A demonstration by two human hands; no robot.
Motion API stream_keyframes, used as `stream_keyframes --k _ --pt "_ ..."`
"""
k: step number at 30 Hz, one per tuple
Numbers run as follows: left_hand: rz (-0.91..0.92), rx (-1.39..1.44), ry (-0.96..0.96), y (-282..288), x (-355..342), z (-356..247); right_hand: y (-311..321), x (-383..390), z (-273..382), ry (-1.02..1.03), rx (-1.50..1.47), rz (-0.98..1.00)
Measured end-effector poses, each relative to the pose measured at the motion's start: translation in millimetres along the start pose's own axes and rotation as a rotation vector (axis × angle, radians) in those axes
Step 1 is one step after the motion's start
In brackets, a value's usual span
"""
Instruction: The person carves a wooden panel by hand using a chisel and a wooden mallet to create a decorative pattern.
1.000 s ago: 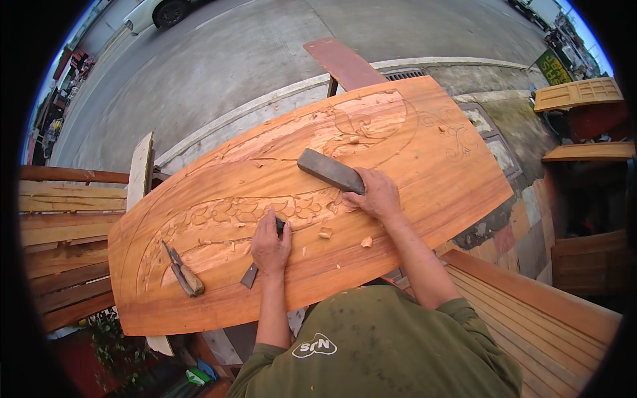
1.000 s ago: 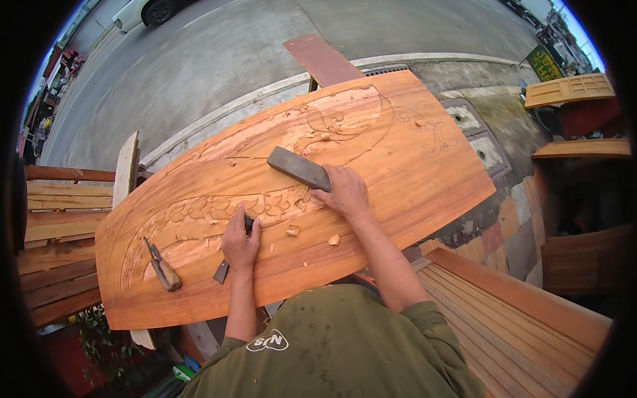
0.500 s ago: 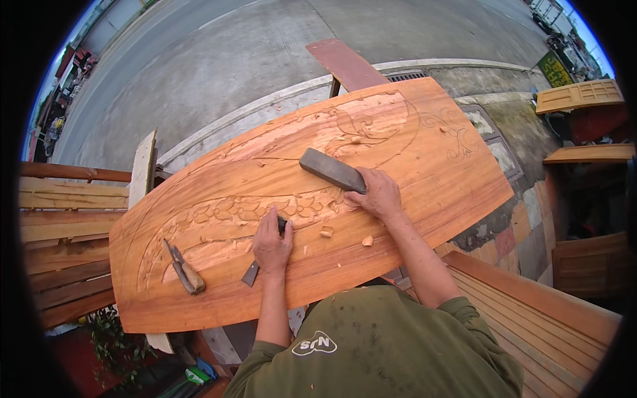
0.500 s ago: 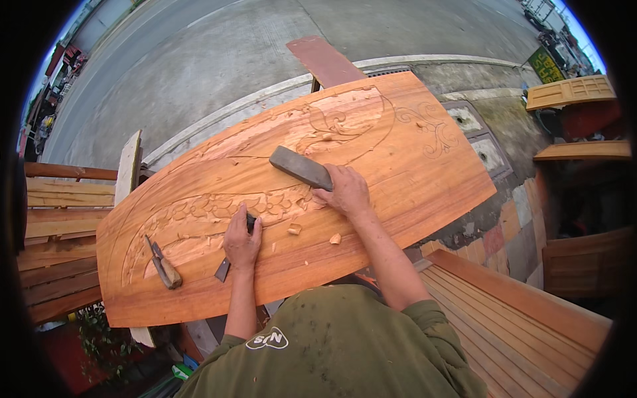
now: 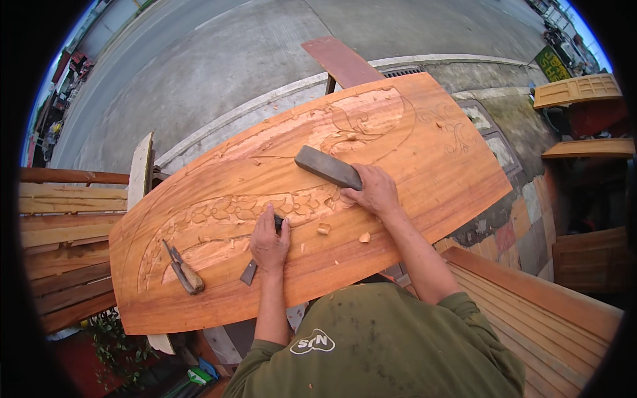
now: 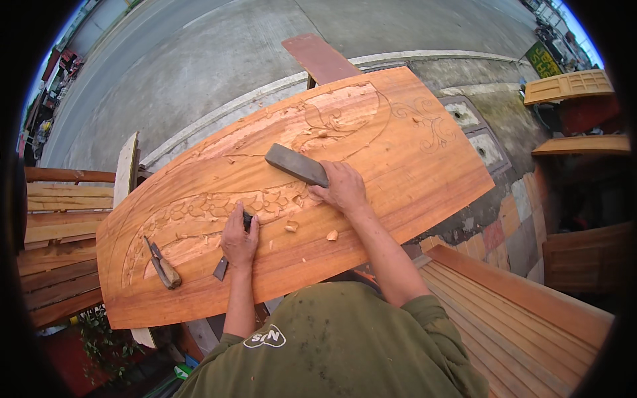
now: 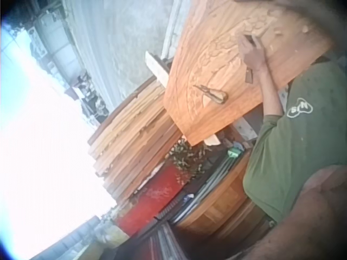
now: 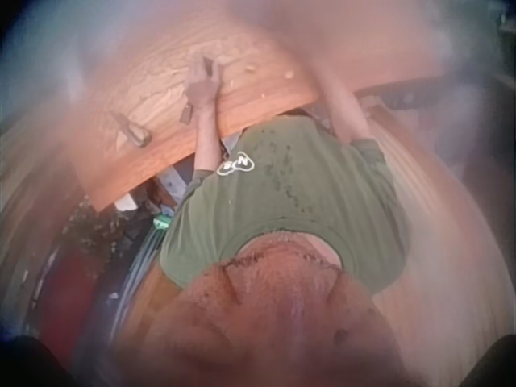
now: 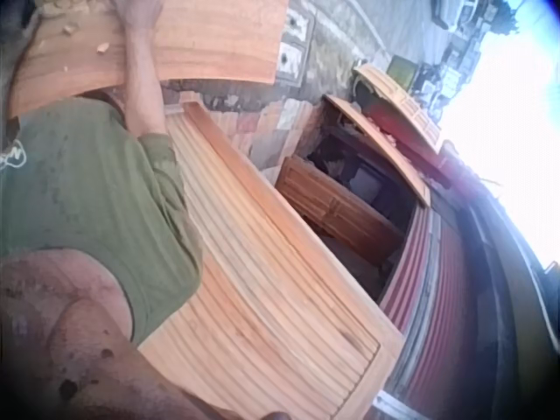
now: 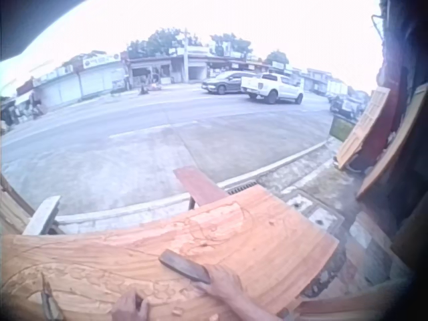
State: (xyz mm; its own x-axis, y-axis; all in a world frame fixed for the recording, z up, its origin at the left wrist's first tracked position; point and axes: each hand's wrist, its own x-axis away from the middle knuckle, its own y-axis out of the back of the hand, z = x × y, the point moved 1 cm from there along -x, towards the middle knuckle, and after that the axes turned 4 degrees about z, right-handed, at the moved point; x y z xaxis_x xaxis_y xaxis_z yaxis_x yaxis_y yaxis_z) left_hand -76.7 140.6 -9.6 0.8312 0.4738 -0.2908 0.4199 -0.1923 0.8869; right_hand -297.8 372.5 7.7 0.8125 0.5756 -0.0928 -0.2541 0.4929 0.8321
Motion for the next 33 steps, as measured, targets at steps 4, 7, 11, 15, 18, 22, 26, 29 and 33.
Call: stream_keyframes --k 4,7,11,15,18,22,26,29,33 --pt "-0.024 0.009 -0.014 -1.1 -1.3 0.1 -2.5 -1.7 -3.0 0.004 0.009 -0.003" --pt "-0.011 0.012 -0.018 -0.4 -0.6 0.2 -3.0 -1.9 -4.1 -0.001 0.018 0.010" --pt "-0.018 0.006 -0.018 -0.8 -0.9 0.0 -1.6 -2.3 -2.2 -0.010 0.022 0.019" --pt "-0.029 0.008 -0.018 0.4 -0.4 -1.1 -1.6 -1.8 0.6 -0.025 0.007 0.019" --pt "-0.029 -0.005 -0.014 1.1 -0.2 -1.1 -1.4 -2.1 1.0 -0.038 0.009 0.032" --pt "-0.027 0.004 -0.016 0.3 -0.8 -0.1 0.0 -1.9 2.0 -0.025 -0.004 0.018" --pt "-0.028 0.001 -0.016 0.2 -0.5 -0.1 -0.1 -1.7 1.5 -0.021 -0.003 0.021" --pt "-0.001 0.030 0.001 -0.6 -0.2 0.1 -0.7 -1.4 0.8 -0.011 0.002 0.009" --pt "-0.012 0.019 -0.013 -0.9 0.1 1.9 -1.7 -1.8 1.3 0.007 0.014 -0.009"
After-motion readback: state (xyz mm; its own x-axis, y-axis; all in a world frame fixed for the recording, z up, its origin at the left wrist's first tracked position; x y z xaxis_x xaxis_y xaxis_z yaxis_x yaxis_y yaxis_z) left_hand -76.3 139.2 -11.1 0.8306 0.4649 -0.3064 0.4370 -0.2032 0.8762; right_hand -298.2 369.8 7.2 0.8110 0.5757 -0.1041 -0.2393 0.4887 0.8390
